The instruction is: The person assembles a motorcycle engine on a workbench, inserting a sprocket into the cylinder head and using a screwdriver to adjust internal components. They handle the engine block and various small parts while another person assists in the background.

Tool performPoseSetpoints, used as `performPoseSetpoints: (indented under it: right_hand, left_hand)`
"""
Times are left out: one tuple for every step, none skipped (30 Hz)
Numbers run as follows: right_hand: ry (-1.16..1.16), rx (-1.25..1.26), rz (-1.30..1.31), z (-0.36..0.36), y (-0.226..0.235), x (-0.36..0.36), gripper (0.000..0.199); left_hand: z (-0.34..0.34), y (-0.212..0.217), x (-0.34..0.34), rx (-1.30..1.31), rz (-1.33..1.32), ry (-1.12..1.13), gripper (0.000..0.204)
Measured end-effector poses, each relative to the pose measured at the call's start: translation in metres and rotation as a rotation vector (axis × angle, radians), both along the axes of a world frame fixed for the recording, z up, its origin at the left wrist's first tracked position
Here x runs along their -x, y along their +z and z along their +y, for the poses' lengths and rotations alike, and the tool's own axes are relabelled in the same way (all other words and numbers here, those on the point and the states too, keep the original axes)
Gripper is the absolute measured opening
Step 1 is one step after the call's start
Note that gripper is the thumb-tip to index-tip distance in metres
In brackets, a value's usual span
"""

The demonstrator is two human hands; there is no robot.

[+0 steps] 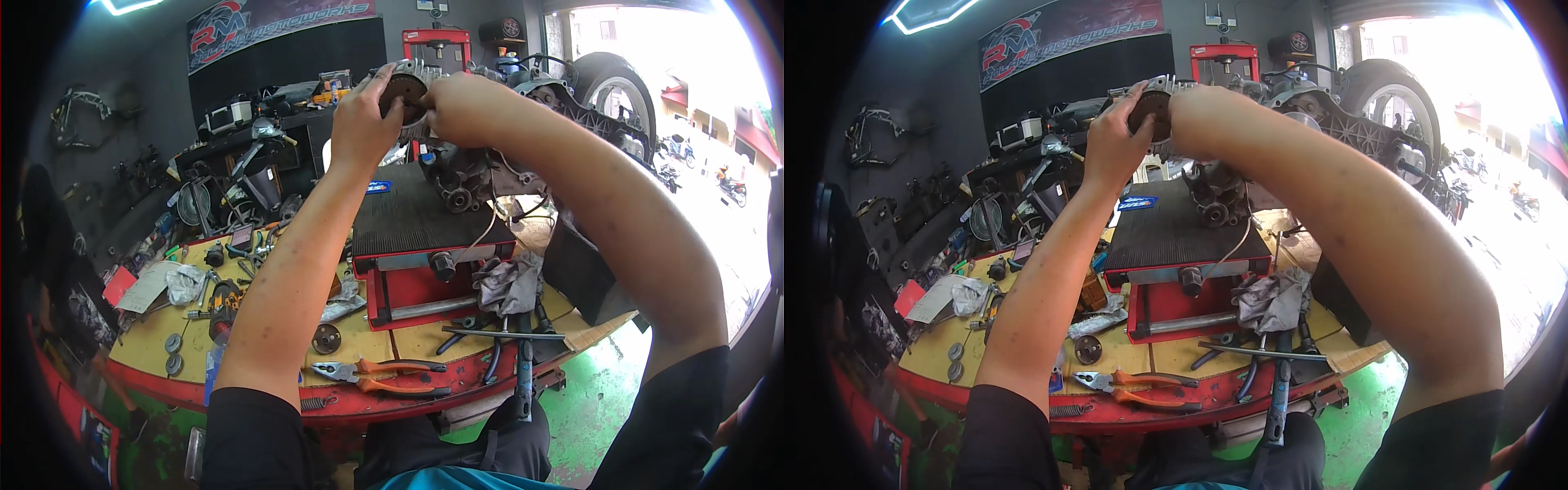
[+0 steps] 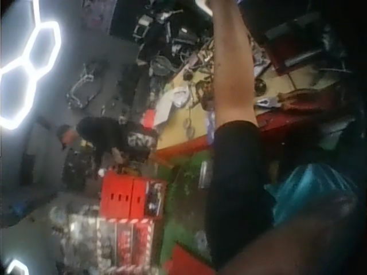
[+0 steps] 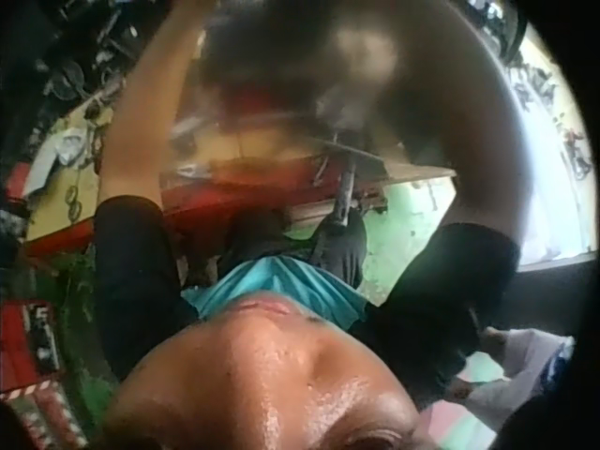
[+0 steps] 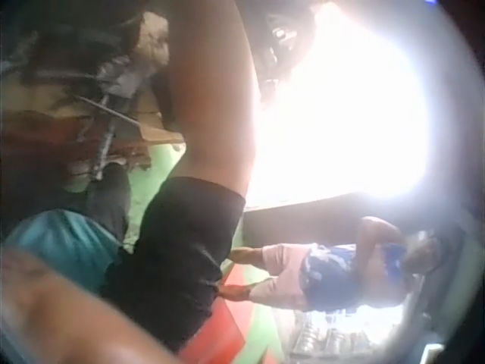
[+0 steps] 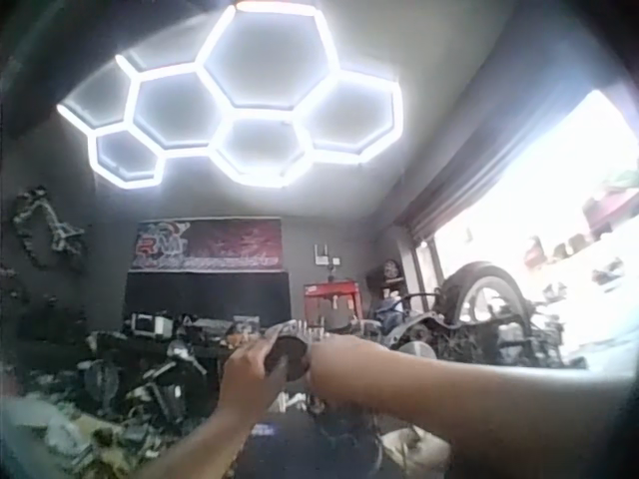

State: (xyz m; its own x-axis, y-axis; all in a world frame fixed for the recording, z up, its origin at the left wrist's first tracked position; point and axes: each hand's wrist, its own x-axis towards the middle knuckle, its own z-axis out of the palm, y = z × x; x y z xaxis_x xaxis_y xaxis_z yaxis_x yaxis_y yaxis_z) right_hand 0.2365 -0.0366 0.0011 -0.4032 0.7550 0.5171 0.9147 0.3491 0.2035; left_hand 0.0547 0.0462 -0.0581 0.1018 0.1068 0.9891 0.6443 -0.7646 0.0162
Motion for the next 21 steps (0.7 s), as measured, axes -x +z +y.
performPoseSetpoints:
  right_hand:
    - [0.006,0.036,0.052,0.002,0.0,-0.002,0.041]
    - [0.018,0.03,0.066,0.003,0.001,-0.004,0.042]
    - [0.029,0.024,0.079,0.003,0.001,-0.008,0.043]
    - [0.039,0.019,0.093,0.003,0.002,-0.012,0.045]
    - [0.05,0.028,0.101,-0.001,0.003,-0.012,0.044]
    - [0.062,0.037,0.11,-0.007,0.006,-0.014,0.044]
    - [0.073,0.048,0.118,-0.01,0.007,-0.014,0.043]
    - [0.092,-0.012,0.123,-0.009,0.007,-0.018,0.042]
    - [0.111,-0.071,0.128,-0.005,0.006,-0.021,0.041]
    - [0.131,-0.13,0.133,-0.001,0.004,-0.023,0.04]
    - [0.161,-0.188,0.164,0.006,-0.002,-0.024,0.038]
    - [0.19,-0.247,0.192,0.014,-0.01,-0.025,0.036]
    - [0.219,-0.305,0.221,0.02,-0.016,-0.027,0.035]
    - [0.226,-0.288,0.265,0.021,-0.02,-0.024,0.034]
    - [0.234,-0.27,0.309,0.022,-0.023,-0.019,0.033]
    - [0.242,-0.253,0.353,0.022,-0.025,-0.014,0.033]
    - [0.246,-0.266,0.381,0.024,-0.027,-0.014,0.032]
    - [0.251,-0.279,0.408,0.026,-0.028,-0.014,0.031]
    - [0.256,-0.293,0.435,0.028,-0.029,-0.014,0.03]
    - [0.232,-0.321,0.417,0.031,-0.029,-0.014,0.03]
    - [0.207,-0.35,0.399,0.034,-0.028,-0.014,0.03]
  left_hand:
    - [0.0,0.0,0.001,0.0,0.006,0.006,0.051]
    - [0.0,0.001,0.002,-0.001,0.01,0.01,0.052]
    - [0.001,0.002,0.002,-0.002,0.014,0.012,0.052]
    - [0.001,0.002,0.002,0.004,0.019,0.004,0.052]
    - [0.001,0.002,0.006,0.011,0.027,0.005,0.053]
    - [0.0,0.003,0.009,0.018,0.035,0.007,0.053]
    - [0.0,0.003,0.012,0.016,0.039,0.011,0.053]
    - [0.0,0.003,0.011,0.014,0.042,0.008,0.053]
    - [0.001,0.003,0.011,0.011,0.045,0.005,0.053]
    - [0.001,0.003,0.01,-0.004,0.044,0.007,0.053]
    - [0.002,0.002,0.01,-0.02,0.044,0.009,0.053]
    - [0.003,0.001,0.008,-0.035,0.041,0.009,0.053]
    - [0.004,0.001,0.008,-0.037,0.043,0.007,0.053]
    - [0.003,0.002,0.009,-0.038,0.047,0.012,0.053]
    - [0.002,0.003,0.011,-0.038,0.051,0.018,0.054]
    - [0.001,0.003,0.013,-0.015,0.055,0.021,0.054]
    - [0.0,0.004,0.012,0.006,0.054,0.016,0.055]
    - [-0.001,0.004,0.012,0.028,0.054,0.012,0.056]
    - [0.0,0.004,0.01,0.007,0.055,0.002,0.056]
    - [0.001,0.004,0.01,-0.011,0.06,-0.003,0.056]
    - [0.002,0.004,0.01,-0.03,0.064,-0.008,0.055]
